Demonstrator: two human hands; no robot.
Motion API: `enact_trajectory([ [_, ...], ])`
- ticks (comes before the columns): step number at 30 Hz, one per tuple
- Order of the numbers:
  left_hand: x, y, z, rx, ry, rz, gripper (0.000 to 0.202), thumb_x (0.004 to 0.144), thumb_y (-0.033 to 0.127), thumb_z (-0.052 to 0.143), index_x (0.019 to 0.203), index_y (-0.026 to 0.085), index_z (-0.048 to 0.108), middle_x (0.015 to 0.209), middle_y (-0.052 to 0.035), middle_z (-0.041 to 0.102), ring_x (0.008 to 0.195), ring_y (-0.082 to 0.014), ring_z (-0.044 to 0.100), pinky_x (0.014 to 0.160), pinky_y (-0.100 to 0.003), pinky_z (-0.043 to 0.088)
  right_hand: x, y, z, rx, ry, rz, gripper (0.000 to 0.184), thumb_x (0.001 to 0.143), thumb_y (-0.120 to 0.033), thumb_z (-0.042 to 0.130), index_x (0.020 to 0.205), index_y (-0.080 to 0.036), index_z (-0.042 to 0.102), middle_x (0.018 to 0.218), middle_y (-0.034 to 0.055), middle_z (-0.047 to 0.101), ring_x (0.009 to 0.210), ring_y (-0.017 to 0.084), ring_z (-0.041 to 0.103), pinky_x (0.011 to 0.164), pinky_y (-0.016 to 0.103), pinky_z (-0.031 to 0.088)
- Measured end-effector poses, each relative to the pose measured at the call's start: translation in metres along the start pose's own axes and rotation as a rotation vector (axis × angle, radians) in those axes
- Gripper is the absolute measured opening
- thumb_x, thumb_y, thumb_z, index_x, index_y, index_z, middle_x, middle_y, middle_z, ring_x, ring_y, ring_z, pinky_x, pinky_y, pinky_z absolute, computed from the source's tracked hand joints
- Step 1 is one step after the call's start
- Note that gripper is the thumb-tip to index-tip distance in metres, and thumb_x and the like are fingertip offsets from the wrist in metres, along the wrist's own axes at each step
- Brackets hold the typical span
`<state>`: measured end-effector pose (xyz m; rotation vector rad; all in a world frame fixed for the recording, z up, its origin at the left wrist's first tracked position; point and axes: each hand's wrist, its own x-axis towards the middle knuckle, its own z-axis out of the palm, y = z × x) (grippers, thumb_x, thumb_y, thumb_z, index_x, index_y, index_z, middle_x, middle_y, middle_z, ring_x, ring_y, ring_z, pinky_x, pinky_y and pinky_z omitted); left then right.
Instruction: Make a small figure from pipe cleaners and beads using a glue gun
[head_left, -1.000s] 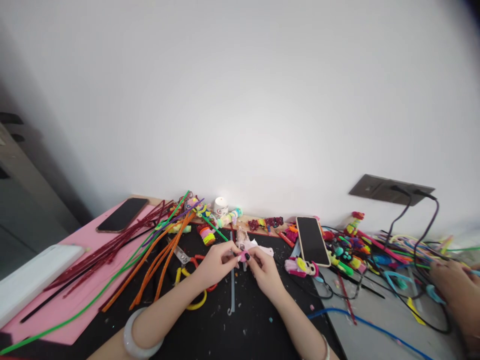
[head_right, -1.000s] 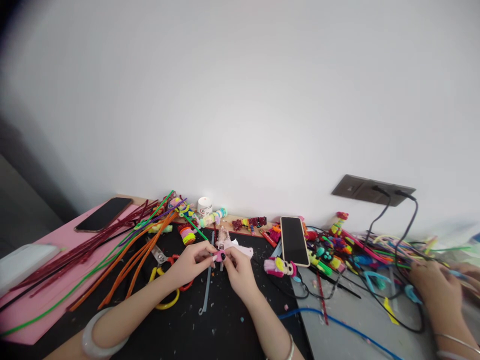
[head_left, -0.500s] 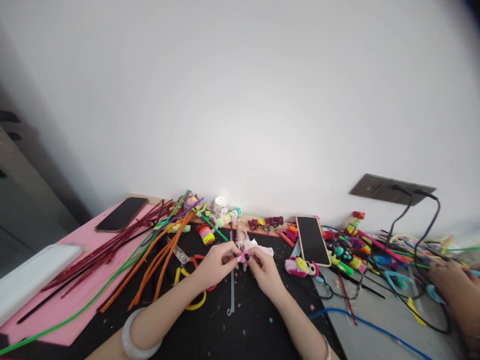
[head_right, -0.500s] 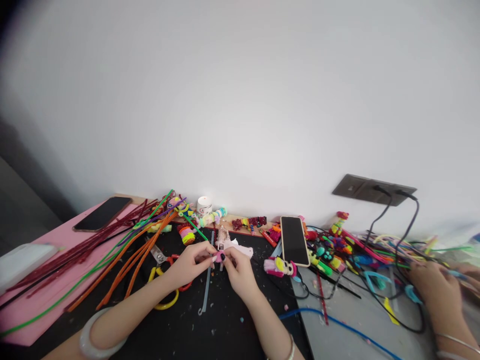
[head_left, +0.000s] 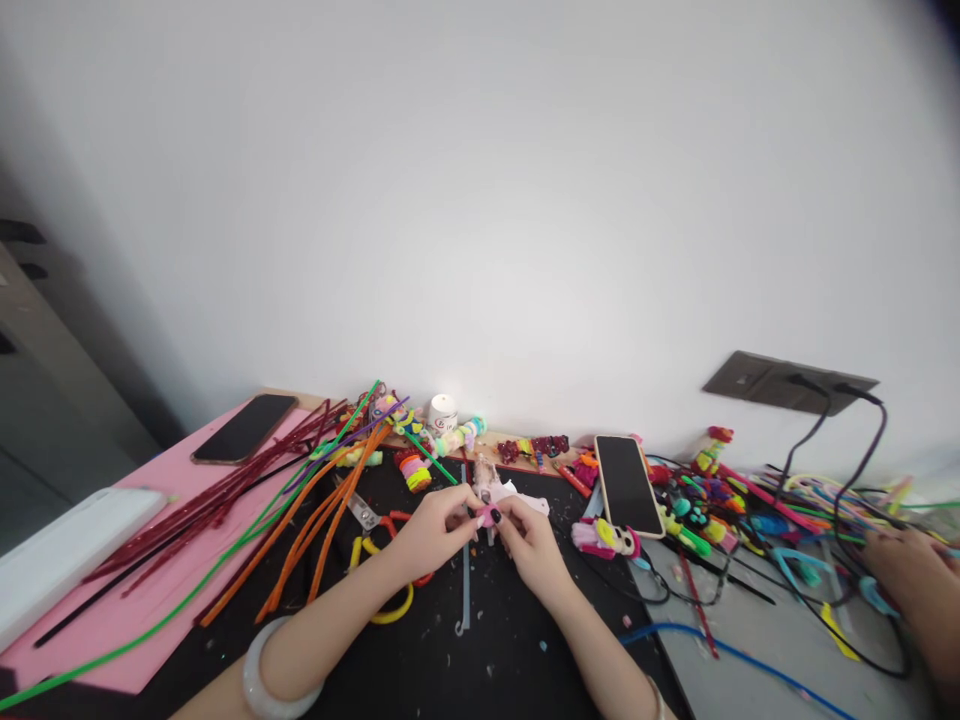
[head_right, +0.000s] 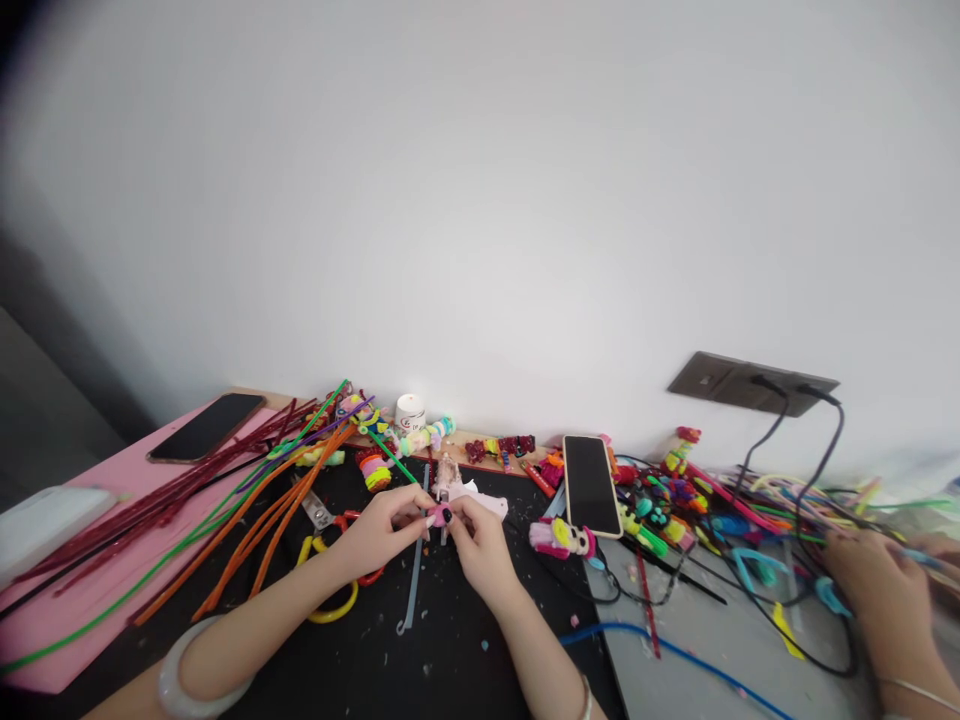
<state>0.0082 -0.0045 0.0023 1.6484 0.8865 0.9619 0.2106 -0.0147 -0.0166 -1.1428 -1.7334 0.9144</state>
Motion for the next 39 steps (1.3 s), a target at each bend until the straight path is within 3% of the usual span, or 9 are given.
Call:
enact_trajectory([
  [26,-0.0017,-0.0006,-0.0019,0.119,0.010,0.066,0.022,0.096,0.040,0.068,0.087,0.019,0.069,0.084,-0.0047,0.073,0.074,-0.0187,0.067,0.071,-0.029,0.055,0.0005,0.0002,-0.0003,-0.017,-0.011,-0.017,0.032,0.102,-0.047,0.058,0.081,-0.024,0.066,0.068,-0.0010,0.061,0.057,0.017,0.052,0.053,0.026,0.040],
  [32,-0.0034,-0.0019,-0.0024,0.298,0.032,0.169,0.017,0.100,0.032,0.061,0.088,0.021,0.068,0.087,-0.0049,0.074,0.078,-0.0193,0.067,0.074,-0.029,0.053,0.0006,-0.0007,-0.0007,-0.012,-0.002,-0.034,0.030,0.102,-0.043,0.059,0.080,-0.023,0.066,0.068,-0.0009,0.062,0.059,0.018,0.055,0.059,0.028,0.045],
  [39,-0.0039,-0.0029,-0.0025,0.311,0.027,0.180,0.016,0.100,0.028,0.059,0.088,0.021,0.068,0.088,-0.0050,0.074,0.079,-0.0190,0.067,0.073,-0.028,0.052,0.0006,-0.0008,-0.0013,-0.024,0.001,-0.043,0.033,0.102,-0.046,0.061,0.080,-0.022,0.068,0.069,0.0000,0.065,0.060,0.018,0.057,0.059,0.028,0.048],
])
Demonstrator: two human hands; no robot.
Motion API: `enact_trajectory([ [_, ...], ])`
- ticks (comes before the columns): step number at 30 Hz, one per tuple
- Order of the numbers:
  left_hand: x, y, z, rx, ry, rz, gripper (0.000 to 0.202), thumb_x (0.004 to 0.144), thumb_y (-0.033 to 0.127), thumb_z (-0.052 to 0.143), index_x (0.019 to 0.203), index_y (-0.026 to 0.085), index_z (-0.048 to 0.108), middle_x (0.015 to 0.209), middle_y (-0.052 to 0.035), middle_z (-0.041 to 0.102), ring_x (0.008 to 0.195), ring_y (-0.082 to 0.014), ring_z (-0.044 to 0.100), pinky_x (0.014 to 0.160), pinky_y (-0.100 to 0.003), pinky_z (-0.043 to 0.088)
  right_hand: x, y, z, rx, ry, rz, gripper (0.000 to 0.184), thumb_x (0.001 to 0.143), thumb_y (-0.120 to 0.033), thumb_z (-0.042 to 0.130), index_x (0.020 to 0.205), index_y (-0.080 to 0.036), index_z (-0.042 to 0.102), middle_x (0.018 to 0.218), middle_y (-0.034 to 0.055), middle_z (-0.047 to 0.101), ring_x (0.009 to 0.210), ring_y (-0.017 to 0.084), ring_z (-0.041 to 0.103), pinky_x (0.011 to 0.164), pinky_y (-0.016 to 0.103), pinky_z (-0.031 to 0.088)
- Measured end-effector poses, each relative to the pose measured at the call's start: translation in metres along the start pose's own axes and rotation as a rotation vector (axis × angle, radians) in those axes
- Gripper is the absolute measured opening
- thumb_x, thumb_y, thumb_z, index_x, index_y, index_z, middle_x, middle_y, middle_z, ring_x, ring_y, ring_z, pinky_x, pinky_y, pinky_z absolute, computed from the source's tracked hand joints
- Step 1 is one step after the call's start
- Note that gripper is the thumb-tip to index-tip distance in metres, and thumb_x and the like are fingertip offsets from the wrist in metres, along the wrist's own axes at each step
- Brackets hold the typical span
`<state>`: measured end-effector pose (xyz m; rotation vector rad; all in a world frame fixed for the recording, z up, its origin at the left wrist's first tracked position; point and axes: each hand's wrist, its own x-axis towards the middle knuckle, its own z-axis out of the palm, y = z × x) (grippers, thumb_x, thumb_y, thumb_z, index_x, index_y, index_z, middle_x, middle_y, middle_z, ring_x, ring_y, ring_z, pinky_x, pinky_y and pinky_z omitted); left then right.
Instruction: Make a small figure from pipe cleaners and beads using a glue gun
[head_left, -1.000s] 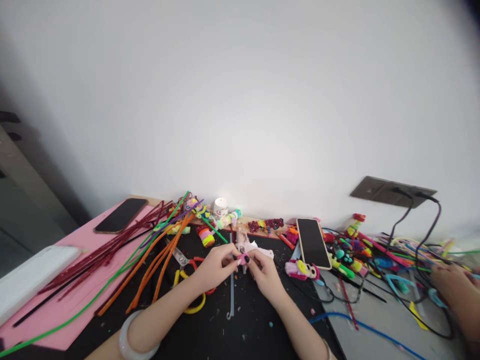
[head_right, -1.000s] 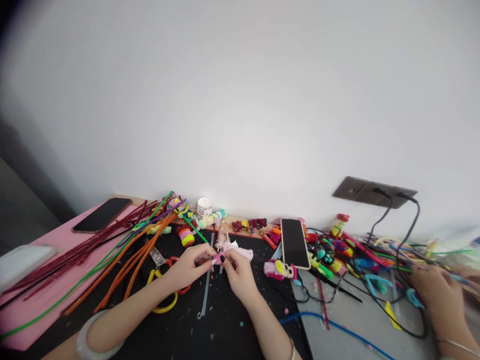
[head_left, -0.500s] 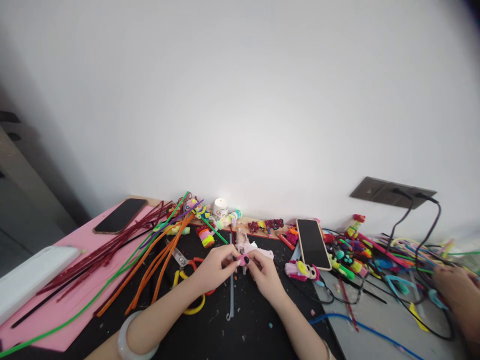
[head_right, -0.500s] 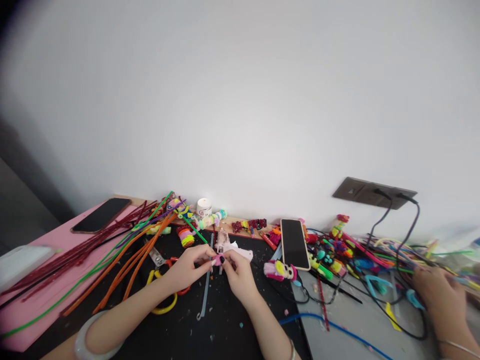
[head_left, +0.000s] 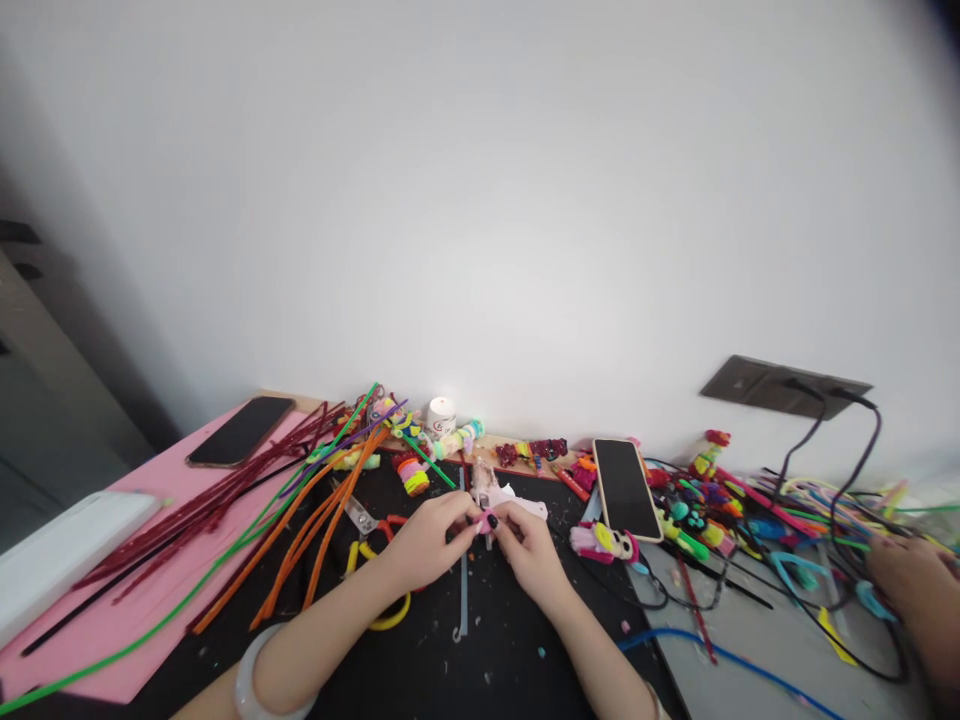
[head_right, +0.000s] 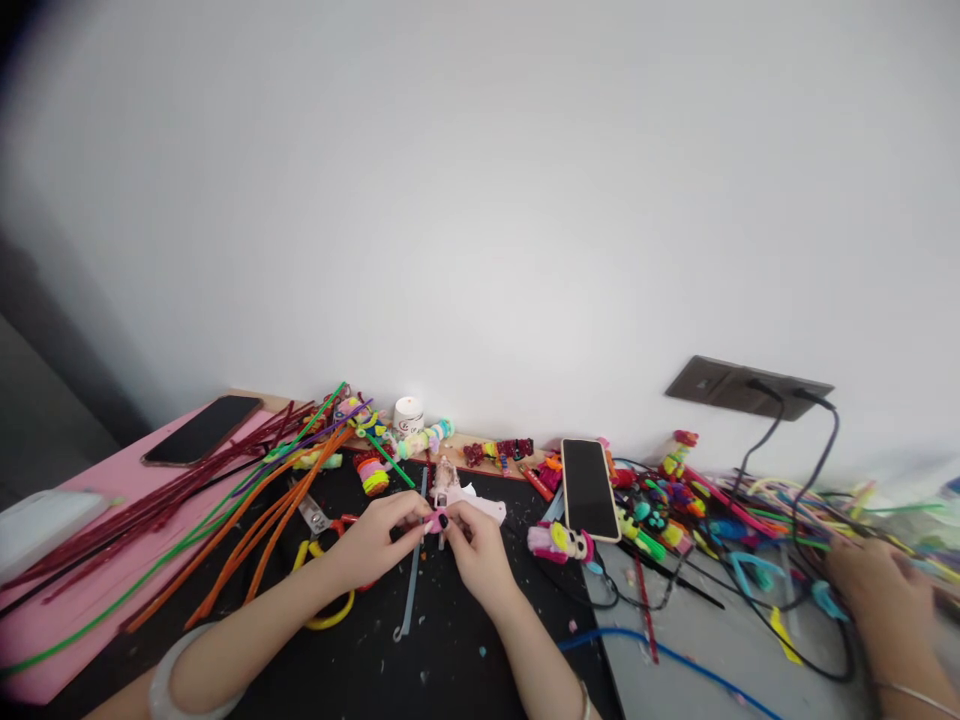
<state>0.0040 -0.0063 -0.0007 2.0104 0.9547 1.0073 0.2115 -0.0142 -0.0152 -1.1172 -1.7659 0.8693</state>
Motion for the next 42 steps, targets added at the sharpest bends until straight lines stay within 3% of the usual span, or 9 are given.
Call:
enact_trajectory([
  [31,0.0015,-0.0033,-0.0005,-0.079,-0.030,-0.031,0.016,0.098,0.030,0.058,0.088,0.020,0.065,0.084,-0.0036,0.068,0.076,-0.0190,0.064,0.071,-0.029,0.050,0.0001,0.0021,0.0021,0.029,-0.006,0.009,0.024,0.098,-0.035,0.058,0.081,-0.023,0.068,0.071,0.0000,0.065,0.062,0.017,0.056,0.061,0.027,0.042],
  [42,0.0017,-0.0028,0.0001,-0.098,-0.033,-0.049,0.015,0.098,0.030,0.058,0.088,0.020,0.065,0.086,-0.0041,0.069,0.077,-0.0192,0.065,0.072,-0.029,0.052,-0.0005,0.0021,0.0009,0.019,-0.005,0.003,0.023,0.099,-0.035,0.060,0.082,-0.023,0.071,0.071,0.0003,0.067,0.061,0.018,0.058,0.060,0.027,0.045],
])
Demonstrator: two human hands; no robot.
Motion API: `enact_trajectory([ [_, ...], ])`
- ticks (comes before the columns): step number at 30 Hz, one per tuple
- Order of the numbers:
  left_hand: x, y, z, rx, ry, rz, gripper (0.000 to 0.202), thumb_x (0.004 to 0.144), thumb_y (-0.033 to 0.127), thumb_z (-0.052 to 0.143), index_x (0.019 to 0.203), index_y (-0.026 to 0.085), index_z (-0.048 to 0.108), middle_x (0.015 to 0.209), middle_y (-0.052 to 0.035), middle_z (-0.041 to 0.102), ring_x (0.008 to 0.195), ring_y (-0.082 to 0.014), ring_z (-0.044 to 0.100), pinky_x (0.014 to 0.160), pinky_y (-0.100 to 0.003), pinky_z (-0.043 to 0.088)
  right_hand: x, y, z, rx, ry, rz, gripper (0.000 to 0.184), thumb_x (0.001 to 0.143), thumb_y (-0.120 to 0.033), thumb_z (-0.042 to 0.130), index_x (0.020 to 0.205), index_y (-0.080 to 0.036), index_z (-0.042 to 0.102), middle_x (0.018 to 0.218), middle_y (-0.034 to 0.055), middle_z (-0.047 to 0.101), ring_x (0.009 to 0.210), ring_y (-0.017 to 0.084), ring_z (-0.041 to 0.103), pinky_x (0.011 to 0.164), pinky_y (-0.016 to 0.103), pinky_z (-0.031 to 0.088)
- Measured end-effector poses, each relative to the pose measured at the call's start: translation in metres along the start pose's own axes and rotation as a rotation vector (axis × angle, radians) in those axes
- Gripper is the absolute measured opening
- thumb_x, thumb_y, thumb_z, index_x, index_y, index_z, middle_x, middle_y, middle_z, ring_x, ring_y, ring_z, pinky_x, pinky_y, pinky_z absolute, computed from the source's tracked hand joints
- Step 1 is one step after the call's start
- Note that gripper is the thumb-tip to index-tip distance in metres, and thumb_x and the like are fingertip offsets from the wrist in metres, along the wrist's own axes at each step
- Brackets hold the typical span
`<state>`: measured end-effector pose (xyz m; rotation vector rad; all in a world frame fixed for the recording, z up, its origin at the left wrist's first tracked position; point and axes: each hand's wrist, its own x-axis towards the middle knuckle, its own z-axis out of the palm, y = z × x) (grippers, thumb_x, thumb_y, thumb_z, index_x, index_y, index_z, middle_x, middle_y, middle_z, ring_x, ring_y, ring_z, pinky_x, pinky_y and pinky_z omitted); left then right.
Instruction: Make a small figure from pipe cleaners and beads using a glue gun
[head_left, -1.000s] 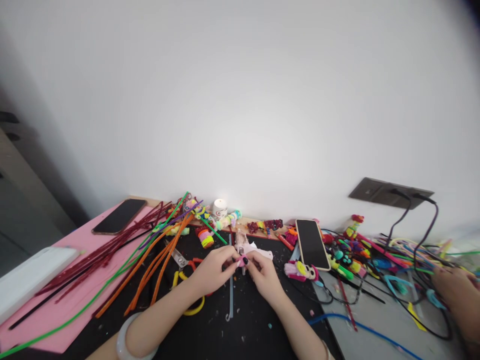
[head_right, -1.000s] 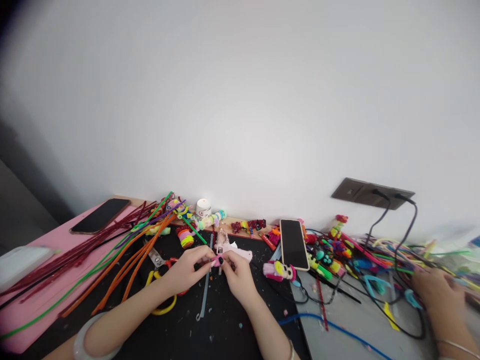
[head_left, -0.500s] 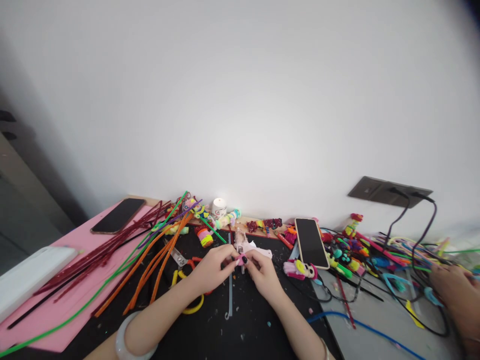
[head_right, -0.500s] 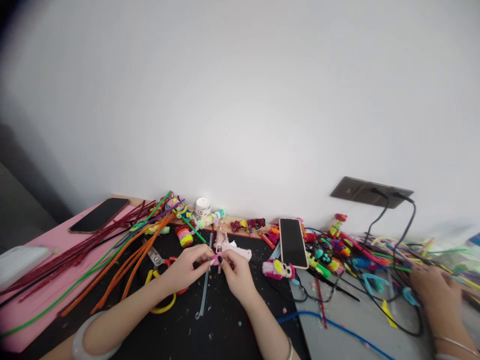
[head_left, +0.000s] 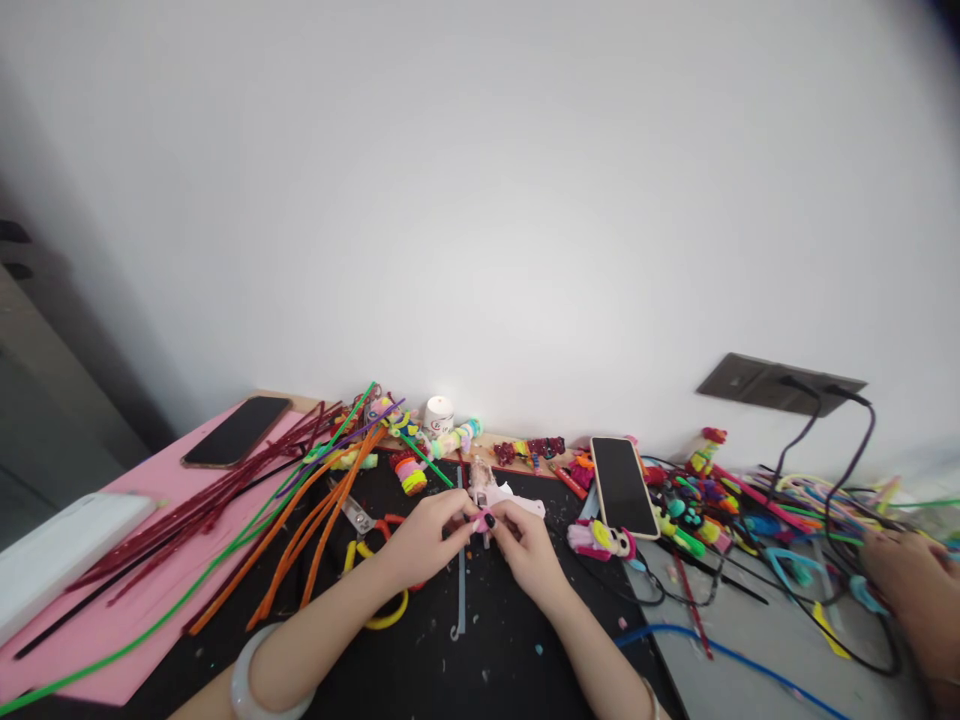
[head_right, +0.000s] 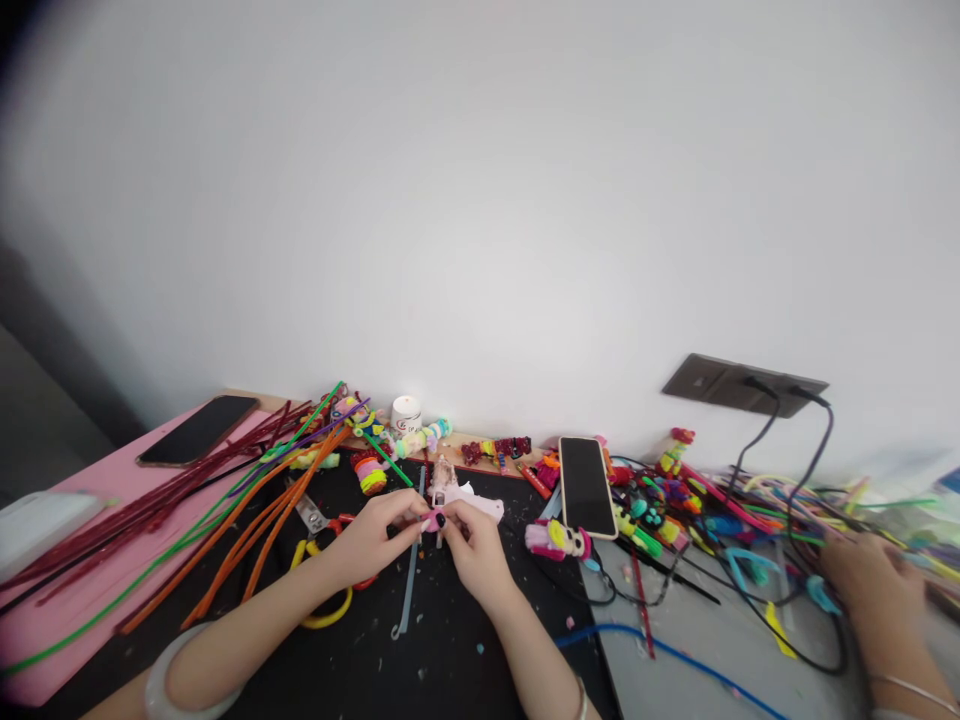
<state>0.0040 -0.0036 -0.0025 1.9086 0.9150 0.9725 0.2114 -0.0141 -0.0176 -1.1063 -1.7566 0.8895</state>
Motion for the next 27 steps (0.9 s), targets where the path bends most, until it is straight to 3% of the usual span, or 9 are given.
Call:
enact_trajectory([
  [27,0.0006,0.0002,0.0018,-0.024,0.014,-0.026,0.014,0.097,0.030,0.058,0.089,0.020,0.066,0.087,-0.0054,0.071,0.080,-0.0220,0.069,0.075,-0.032,0.055,-0.0008,0.0076,-0.0006,-0.049,-0.005,-0.004,0.023,0.100,-0.033,0.060,0.086,-0.022,0.074,0.076,0.0023,0.072,0.067,0.019,0.064,0.063,0.027,0.048],
])
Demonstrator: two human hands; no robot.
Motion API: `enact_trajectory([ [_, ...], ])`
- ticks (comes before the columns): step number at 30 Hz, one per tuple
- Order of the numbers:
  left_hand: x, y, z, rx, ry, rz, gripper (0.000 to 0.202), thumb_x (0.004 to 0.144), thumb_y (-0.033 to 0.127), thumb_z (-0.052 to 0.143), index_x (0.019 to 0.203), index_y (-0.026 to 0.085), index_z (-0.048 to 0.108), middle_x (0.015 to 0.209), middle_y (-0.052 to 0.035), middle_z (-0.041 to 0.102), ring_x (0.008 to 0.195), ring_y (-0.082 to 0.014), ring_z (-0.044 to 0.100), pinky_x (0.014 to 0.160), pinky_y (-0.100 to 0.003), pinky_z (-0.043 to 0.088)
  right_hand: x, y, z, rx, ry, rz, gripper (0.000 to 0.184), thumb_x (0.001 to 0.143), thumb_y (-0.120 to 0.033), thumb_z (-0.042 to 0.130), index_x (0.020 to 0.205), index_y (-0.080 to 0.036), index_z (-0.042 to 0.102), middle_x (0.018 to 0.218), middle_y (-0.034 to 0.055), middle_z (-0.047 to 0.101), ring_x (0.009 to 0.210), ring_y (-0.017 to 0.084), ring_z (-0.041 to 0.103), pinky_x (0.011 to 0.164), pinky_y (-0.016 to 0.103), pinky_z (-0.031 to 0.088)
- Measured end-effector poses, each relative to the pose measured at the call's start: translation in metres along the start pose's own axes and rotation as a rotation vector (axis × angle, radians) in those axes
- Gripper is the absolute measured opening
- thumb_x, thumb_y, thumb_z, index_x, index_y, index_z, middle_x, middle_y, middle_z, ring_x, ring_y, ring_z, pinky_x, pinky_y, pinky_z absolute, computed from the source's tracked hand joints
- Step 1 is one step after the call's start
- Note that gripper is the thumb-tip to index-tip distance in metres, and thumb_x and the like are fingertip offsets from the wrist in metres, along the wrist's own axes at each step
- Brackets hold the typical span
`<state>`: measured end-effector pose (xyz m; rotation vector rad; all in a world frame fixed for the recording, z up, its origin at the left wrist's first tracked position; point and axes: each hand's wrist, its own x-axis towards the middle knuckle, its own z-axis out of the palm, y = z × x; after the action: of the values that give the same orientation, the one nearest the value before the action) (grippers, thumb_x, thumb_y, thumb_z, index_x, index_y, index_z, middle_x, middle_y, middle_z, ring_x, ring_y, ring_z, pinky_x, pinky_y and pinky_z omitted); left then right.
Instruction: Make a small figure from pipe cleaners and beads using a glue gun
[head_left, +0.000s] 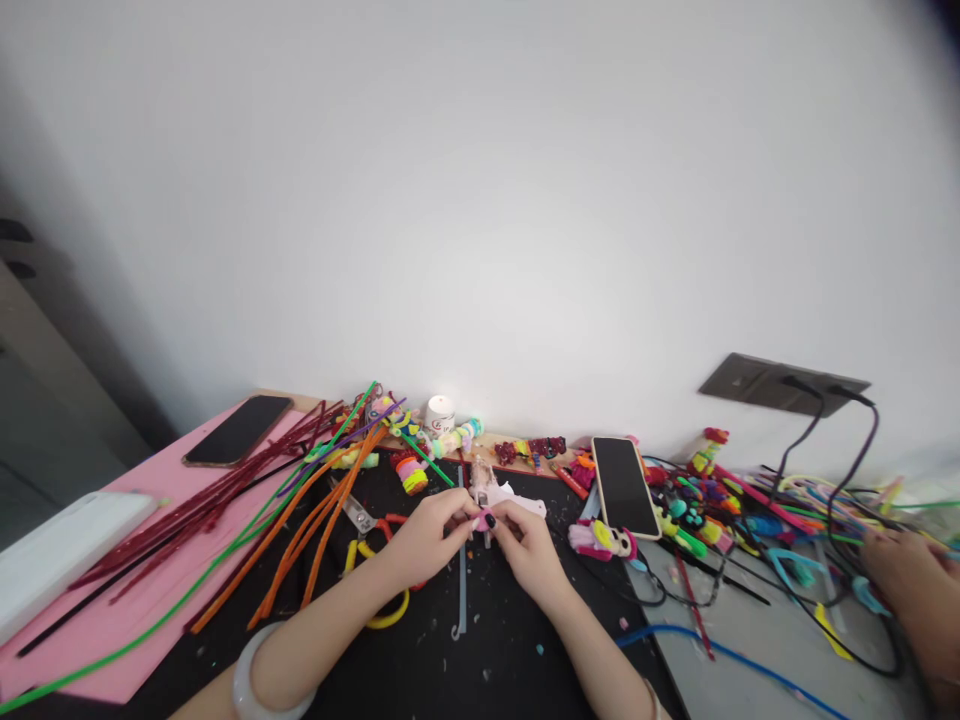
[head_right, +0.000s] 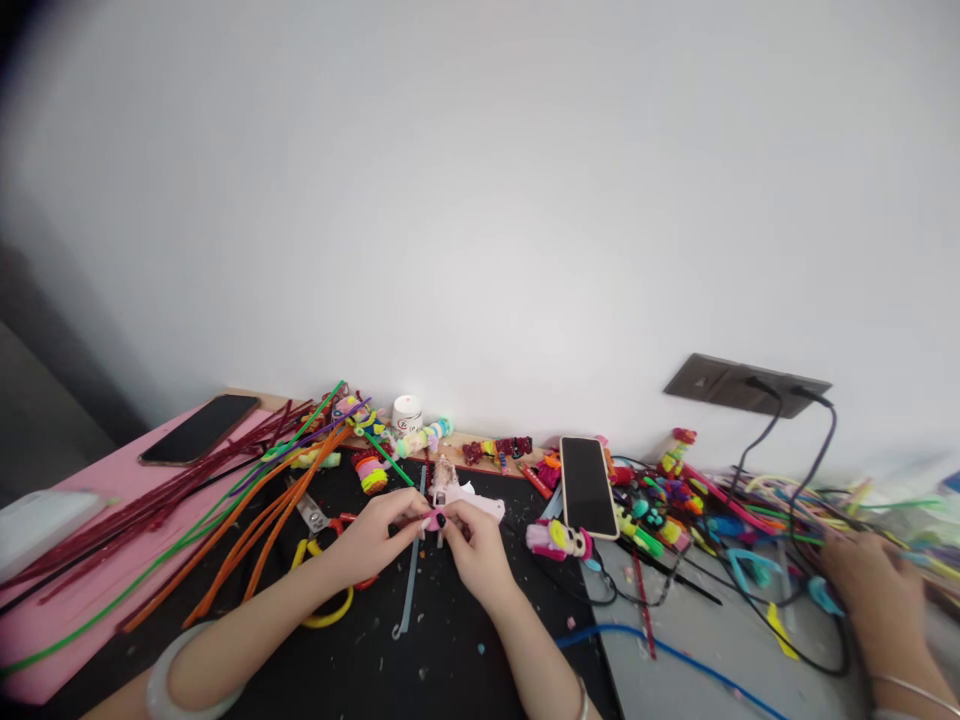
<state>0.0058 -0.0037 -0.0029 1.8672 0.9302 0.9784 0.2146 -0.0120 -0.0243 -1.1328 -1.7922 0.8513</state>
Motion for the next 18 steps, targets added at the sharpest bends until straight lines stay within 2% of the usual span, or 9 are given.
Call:
enact_trajectory([
  [9,0.0007,0.0021,-0.0006,-0.080,0.001,-0.024,0.017,0.097,0.034,0.062,0.087,0.021,0.066,0.087,-0.0053,0.074,0.080,-0.0218,0.071,0.075,-0.032,0.057,-0.0003,-0.0047,-0.0014,-0.014,0.002,-0.001,0.029,0.102,-0.040,0.061,0.086,-0.021,0.077,0.074,0.0031,0.071,0.065,0.020,0.062,0.063,0.029,0.048],
  [18,0.0003,0.0039,-0.0009,-0.081,-0.008,-0.021,0.015,0.097,0.033,0.062,0.088,0.021,0.065,0.087,-0.0050,0.072,0.081,-0.0210,0.071,0.075,-0.032,0.057,-0.0007,-0.0058,-0.0005,0.008,0.001,0.020,0.027,0.100,-0.037,0.059,0.085,-0.021,0.075,0.073,0.0027,0.069,0.065,0.019,0.059,0.064,0.029,0.045],
])
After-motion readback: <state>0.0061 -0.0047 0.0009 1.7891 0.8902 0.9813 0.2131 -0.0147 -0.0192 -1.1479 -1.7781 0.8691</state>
